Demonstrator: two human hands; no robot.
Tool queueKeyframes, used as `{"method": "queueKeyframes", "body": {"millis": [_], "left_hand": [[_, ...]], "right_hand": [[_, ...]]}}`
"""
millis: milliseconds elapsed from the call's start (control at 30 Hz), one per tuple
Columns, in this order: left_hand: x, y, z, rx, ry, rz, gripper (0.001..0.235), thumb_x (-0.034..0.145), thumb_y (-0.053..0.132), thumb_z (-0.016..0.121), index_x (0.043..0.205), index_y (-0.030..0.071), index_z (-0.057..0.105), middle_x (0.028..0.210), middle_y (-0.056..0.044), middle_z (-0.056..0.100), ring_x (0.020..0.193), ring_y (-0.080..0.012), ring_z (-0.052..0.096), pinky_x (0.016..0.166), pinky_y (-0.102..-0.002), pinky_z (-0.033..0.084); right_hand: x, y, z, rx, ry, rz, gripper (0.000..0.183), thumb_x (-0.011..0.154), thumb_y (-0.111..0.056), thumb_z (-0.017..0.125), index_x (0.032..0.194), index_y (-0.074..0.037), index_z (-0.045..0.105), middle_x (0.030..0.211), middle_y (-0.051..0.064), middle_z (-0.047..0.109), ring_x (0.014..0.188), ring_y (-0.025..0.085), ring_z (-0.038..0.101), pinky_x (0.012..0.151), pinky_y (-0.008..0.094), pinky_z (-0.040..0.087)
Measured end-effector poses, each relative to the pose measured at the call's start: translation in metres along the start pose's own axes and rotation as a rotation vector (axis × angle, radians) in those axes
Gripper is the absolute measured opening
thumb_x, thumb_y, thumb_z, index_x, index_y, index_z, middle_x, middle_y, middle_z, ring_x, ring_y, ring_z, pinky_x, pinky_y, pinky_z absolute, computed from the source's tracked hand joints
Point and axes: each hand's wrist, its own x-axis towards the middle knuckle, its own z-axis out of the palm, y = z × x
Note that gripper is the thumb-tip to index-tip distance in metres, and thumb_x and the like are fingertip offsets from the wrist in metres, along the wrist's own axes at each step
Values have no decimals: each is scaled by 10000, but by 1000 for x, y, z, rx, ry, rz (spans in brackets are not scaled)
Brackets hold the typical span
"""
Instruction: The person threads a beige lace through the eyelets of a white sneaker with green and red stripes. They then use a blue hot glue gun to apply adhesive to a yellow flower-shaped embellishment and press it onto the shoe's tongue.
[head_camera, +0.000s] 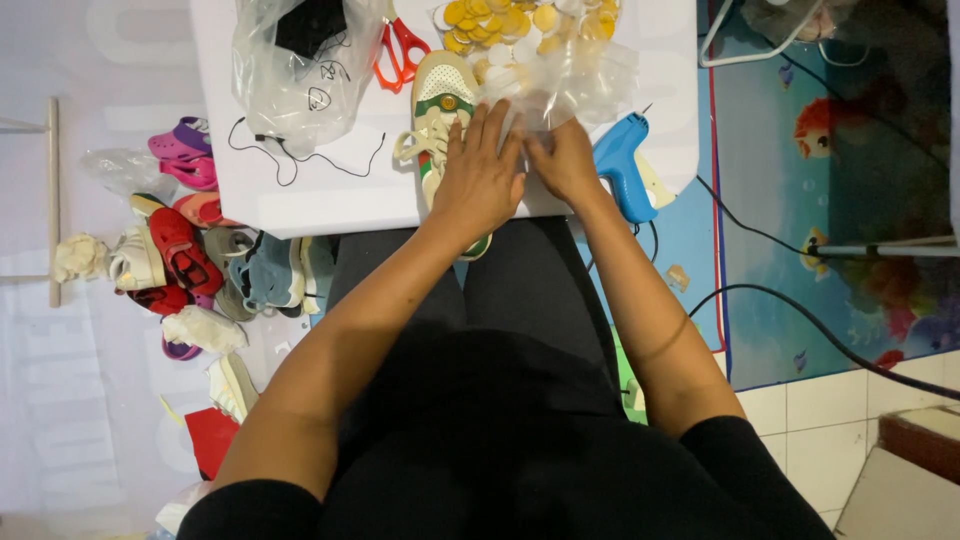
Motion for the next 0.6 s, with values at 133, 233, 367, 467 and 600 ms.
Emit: {"method": "queueKeyframes", "body": {"millis": [133, 233, 367, 467, 600], "left_hand": [[0, 5, 4, 49, -49, 8, 721, 934, 369, 663, 1524, 44, 407, 1619, -200, 268, 1494, -414, 265, 1172, -631, 288], [0, 7, 2, 72, -34, -8, 747, 905, 358, 697, 1514, 16, 433, 1634, -202, 222, 1509, -408, 237, 1176, -631, 300], [1, 7, -4, 38, -46, 11, 712, 916, 351, 699, 1478, -16, 462, 1596, -248, 259, 1477, -438, 276, 1157, -650, 280], [0, 9, -5, -49, -42, 28, 630, 895, 282, 724, 1399, -42, 530, 1545, -283, 310, 1439, -475, 314, 1128, -688, 264], [-1, 9, -7, -68, -33, 41, 563, 893, 276, 717, 1343, -30, 574, 1524, -278, 351, 1425, -479, 340, 1126, -702, 245]], "right_hand": [[7, -1, 0, 16, 125, -115, 99, 815, -83, 498, 788, -96, 592, 670, 37, 569, 636, 194, 526, 594, 383, 405], [15, 0, 0, 121, 107, -177, 293, 830, -89, 542, 636, -142, 329, 594, -59, 310, 591, 81, 297, 545, 353, 226], [21, 3, 7, 245, 21, -5, 285, 908, -125, 482, 630, -149, 425, 656, -85, 426, 646, 63, 406, 600, 290, 324], [11, 3, 14, 210, 48, -25, 252, 910, -118, 500, 664, -134, 449, 677, -59, 444, 670, 96, 425, 621, 309, 341], [1, 1, 23, 152, 91, -70, 192, 914, -105, 533, 726, -108, 491, 715, -14, 476, 713, 154, 459, 657, 342, 371]]}}
